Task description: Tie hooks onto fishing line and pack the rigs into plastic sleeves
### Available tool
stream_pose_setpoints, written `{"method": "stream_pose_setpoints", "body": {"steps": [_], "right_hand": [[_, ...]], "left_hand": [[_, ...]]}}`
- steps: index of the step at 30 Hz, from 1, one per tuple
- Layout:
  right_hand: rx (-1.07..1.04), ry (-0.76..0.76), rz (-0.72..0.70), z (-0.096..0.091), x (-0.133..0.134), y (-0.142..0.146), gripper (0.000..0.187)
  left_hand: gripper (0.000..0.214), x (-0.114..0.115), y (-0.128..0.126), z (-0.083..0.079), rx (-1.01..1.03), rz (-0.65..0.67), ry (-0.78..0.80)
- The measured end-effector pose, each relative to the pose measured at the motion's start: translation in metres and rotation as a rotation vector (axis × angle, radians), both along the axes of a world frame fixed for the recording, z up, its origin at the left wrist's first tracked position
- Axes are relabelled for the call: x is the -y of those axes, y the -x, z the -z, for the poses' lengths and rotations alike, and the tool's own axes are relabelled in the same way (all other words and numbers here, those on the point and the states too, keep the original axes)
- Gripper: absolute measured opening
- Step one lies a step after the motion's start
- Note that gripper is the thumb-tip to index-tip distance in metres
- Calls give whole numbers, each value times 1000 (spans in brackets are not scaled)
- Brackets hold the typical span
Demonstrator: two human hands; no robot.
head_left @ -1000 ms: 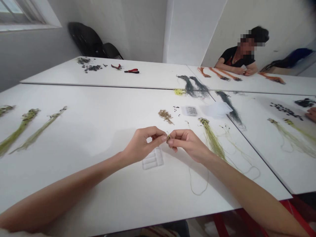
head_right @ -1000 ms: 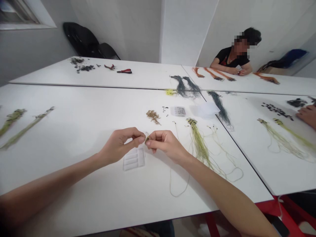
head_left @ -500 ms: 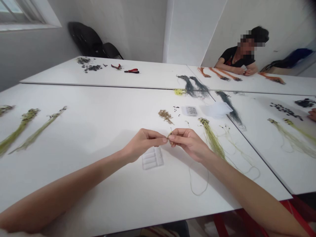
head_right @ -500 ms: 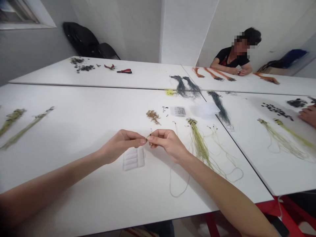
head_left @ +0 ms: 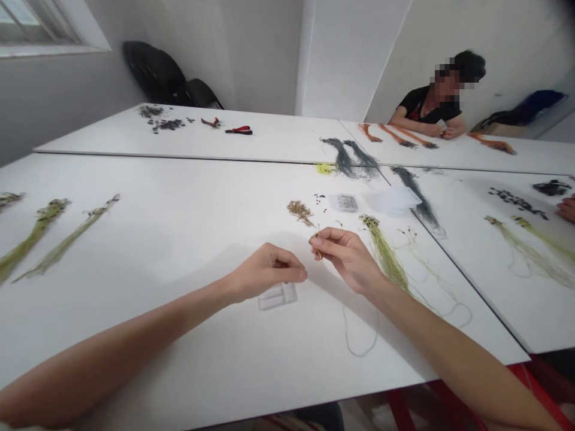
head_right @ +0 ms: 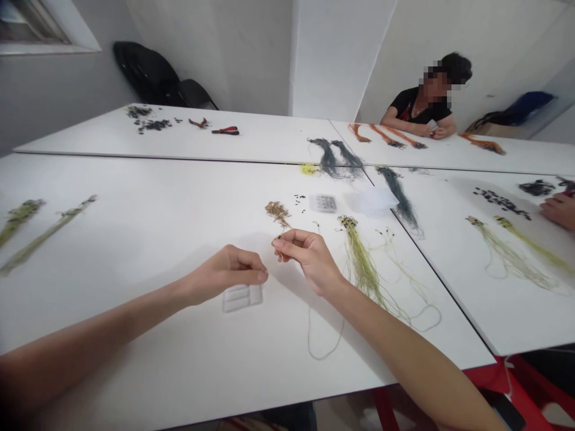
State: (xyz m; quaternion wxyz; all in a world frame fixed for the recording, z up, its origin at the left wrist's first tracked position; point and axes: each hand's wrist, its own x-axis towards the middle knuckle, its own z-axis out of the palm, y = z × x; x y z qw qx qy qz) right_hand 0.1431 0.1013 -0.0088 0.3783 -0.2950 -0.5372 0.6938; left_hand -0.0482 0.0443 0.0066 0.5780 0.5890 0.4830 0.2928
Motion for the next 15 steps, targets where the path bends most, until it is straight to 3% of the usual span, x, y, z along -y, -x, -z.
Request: {"method": "stream_pose_setpoints", "body": {"steps": [4, 9, 15], "right_hand": [[-6, -25, 15, 1, 1, 0, 18], [15, -87, 18, 1, 4, 1, 14], [19, -64, -7, 1, 6, 1, 10]], "left_hand": [[14, 6, -3, 1, -116, 80, -133], [17, 5, -3, 0, -181, -59, -257], [28, 4, -6, -1, -18, -152, -160]]}}
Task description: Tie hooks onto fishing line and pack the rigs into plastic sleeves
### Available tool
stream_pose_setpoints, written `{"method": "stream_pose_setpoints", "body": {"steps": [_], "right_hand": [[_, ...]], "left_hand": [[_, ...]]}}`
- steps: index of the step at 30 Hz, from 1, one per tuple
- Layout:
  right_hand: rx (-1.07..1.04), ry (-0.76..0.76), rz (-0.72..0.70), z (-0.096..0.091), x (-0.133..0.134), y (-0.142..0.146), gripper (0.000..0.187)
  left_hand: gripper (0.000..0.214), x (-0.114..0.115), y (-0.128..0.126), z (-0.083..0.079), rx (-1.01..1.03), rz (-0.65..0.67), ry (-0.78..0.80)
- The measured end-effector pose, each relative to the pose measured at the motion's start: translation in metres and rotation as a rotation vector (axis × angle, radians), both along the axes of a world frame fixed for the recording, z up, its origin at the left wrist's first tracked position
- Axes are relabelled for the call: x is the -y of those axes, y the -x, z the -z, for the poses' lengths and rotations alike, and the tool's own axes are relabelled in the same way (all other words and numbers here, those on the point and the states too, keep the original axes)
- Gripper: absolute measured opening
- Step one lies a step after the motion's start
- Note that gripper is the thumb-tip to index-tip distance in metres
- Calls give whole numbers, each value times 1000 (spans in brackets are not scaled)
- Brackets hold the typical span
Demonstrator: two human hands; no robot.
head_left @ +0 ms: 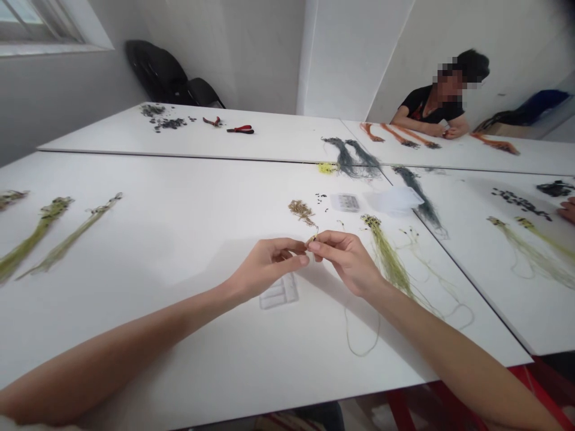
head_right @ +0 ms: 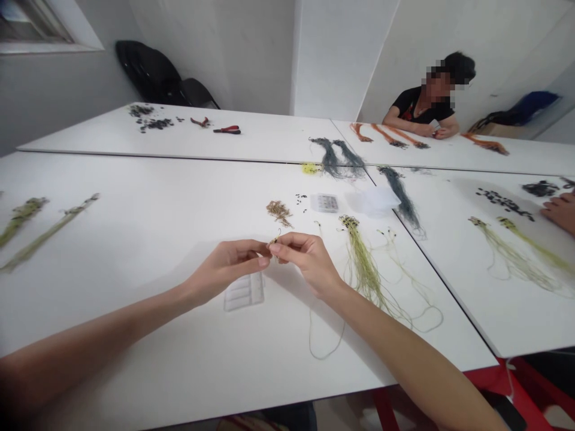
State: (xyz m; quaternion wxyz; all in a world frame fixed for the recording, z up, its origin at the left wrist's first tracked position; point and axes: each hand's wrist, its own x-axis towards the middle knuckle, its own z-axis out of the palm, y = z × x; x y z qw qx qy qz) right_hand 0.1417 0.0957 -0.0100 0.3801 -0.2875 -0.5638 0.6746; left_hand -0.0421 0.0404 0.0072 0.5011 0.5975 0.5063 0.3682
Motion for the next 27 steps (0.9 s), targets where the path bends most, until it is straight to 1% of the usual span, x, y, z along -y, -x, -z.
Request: {"method": "stream_pose_setpoints", "body": {"steps": [4, 7, 9, 12, 16, 18, 20, 24, 27], "right_hand": [[-10, 45, -26, 0, 0, 0, 10], [-7, 68, -33, -1, 0, 0, 11], [-1, 73, -38, -1, 0, 0, 11], [-2, 51, -34, 0, -1, -1, 11], [8, 14, -11, 3, -2, 0, 12], [25, 11, -1, 3, -3, 0, 13], [34, 29, -5, 3, -4, -1, 13], [-16, 121, -37, 2, -6, -2, 11], [-54, 159, -75, 1, -7, -3, 11]], "left_hand": [[34, 3, -5, 3, 161, 55, 119], [29, 4, -7, 5, 231, 99, 170], [23, 4, -6, 6, 235, 91, 175], [20, 1, -2, 6, 194, -5, 125], [17, -3, 3, 1, 142, -168, -21], [17, -2, 4, -2, 131, -221, -88], [16, 0, 3, -4, 132, -236, -141], [13, 4, 2, -4, 133, -207, -193], [15, 3, 3, -3, 142, -249, -201]]}}
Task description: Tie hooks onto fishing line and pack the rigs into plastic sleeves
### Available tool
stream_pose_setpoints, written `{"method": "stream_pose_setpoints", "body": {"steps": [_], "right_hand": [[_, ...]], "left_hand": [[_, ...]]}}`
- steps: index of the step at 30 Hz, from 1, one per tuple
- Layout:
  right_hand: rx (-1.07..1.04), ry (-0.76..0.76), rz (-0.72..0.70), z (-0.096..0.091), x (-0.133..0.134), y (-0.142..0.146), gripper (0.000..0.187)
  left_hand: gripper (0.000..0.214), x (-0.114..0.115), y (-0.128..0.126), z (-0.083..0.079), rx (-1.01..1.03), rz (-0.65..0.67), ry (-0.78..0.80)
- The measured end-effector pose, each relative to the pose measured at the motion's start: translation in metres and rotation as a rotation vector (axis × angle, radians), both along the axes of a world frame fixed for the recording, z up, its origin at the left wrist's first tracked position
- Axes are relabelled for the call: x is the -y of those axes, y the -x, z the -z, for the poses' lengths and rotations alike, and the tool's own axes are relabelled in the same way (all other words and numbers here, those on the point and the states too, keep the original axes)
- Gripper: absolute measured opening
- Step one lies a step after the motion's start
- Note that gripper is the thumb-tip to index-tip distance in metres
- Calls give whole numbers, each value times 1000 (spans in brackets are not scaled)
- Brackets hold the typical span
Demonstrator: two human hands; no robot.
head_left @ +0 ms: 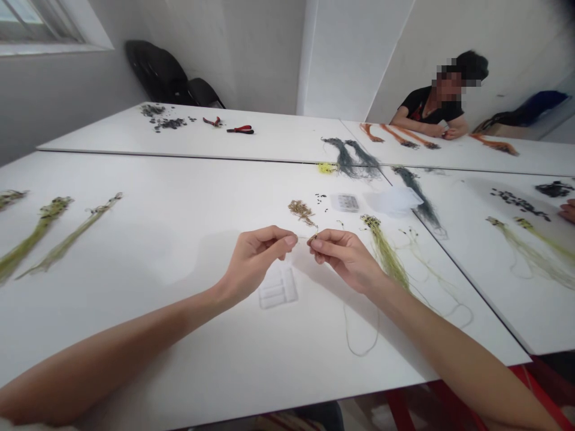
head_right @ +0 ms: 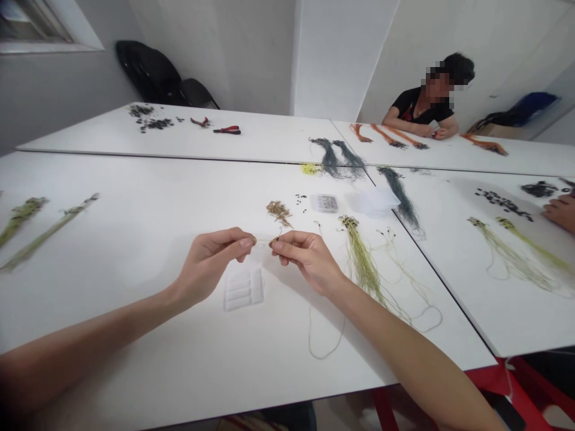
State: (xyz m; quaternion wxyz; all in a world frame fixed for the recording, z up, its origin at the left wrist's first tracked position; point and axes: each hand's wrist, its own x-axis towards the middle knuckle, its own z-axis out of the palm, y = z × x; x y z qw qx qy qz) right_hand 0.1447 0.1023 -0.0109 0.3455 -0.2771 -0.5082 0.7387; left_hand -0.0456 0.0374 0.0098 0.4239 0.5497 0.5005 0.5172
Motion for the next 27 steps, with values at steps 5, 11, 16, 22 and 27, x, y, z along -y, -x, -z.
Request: {"method": "stream_pose_setpoints", "body": {"steps": [5, 11, 16, 22, 27], "right_hand": [[-55, -9, 40, 0, 0, 1, 9], [-97, -28, 119, 0, 0, 1, 7], [-97, -12, 27, -3, 1, 0, 5], [-96, 29, 37, -5, 0, -1, 5], [-59, 59, -77, -6, 1, -1, 8]], "left_hand": [[17, -4, 2, 4, -1, -60, 62], [18, -5, 3, 8, -4, -43, 112], [18, -6, 5, 9, 47, -50, 73], [17, -5, 4, 9, 66, -21, 44], [18, -5, 4, 8, 47, -33, 51]]}}
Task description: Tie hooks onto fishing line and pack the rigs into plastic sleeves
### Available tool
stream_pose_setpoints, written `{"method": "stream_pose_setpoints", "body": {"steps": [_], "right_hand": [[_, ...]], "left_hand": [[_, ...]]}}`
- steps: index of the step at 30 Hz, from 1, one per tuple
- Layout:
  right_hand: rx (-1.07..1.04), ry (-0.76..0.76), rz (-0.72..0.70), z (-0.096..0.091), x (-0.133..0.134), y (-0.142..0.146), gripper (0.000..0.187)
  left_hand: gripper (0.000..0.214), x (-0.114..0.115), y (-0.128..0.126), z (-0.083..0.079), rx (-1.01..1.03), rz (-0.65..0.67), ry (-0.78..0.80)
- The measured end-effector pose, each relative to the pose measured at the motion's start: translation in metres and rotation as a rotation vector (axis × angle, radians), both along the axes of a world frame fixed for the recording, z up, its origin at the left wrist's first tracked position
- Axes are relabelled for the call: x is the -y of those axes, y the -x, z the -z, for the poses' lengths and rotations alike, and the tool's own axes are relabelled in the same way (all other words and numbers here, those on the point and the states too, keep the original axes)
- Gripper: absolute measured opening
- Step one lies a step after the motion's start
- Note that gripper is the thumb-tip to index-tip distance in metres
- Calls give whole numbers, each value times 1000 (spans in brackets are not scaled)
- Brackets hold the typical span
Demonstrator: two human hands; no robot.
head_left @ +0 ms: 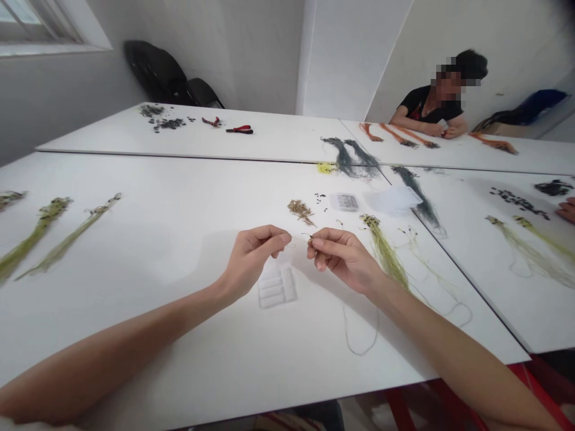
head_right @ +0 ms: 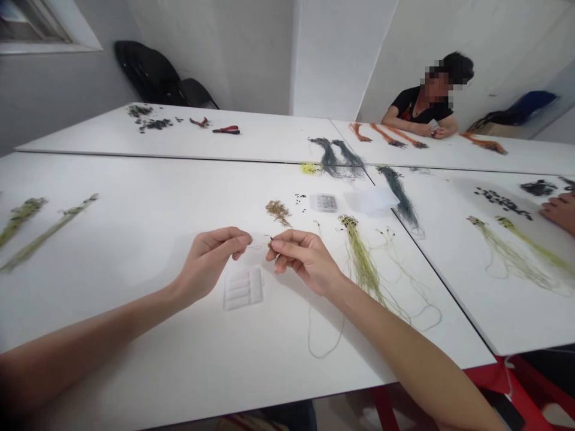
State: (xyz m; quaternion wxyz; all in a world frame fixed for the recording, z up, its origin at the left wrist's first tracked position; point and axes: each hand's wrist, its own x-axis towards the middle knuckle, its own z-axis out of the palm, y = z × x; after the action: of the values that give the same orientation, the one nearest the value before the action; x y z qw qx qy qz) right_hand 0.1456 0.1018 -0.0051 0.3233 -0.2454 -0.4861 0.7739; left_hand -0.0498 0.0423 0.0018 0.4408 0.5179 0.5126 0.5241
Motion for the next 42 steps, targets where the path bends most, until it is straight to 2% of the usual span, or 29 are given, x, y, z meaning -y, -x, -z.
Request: {"method": "stream_pose_setpoints", "body": {"steps": [9, 17, 24, 28, 31, 35, 42], "right_hand": [[50, 2, -179, 0, 3, -2, 17], [33, -39, -202, -1, 6, -1, 16], [92, -43, -173, 3, 6, 0, 18], [79, -8, -152, 4, 3, 1, 17], [59, 8, -133, 4, 2, 0, 18], [50, 10, -104, 2, 2, 0, 19], [46, -11, -33, 2, 2, 0, 17]], "left_hand": [[19, -2, 0, -2, -58, -43, -3], [19, -2, -1, -4, -103, -55, 16], [16, 1, -3, -9, -122, -57, -84], [17, 4, -4, -10, -92, -17, -158], [19, 4, -3, -8, -96, 1, -141], [18, 1, -1, -3, -101, -41, -90], [18, 0, 1, 0, -95, -94, -133]]}}
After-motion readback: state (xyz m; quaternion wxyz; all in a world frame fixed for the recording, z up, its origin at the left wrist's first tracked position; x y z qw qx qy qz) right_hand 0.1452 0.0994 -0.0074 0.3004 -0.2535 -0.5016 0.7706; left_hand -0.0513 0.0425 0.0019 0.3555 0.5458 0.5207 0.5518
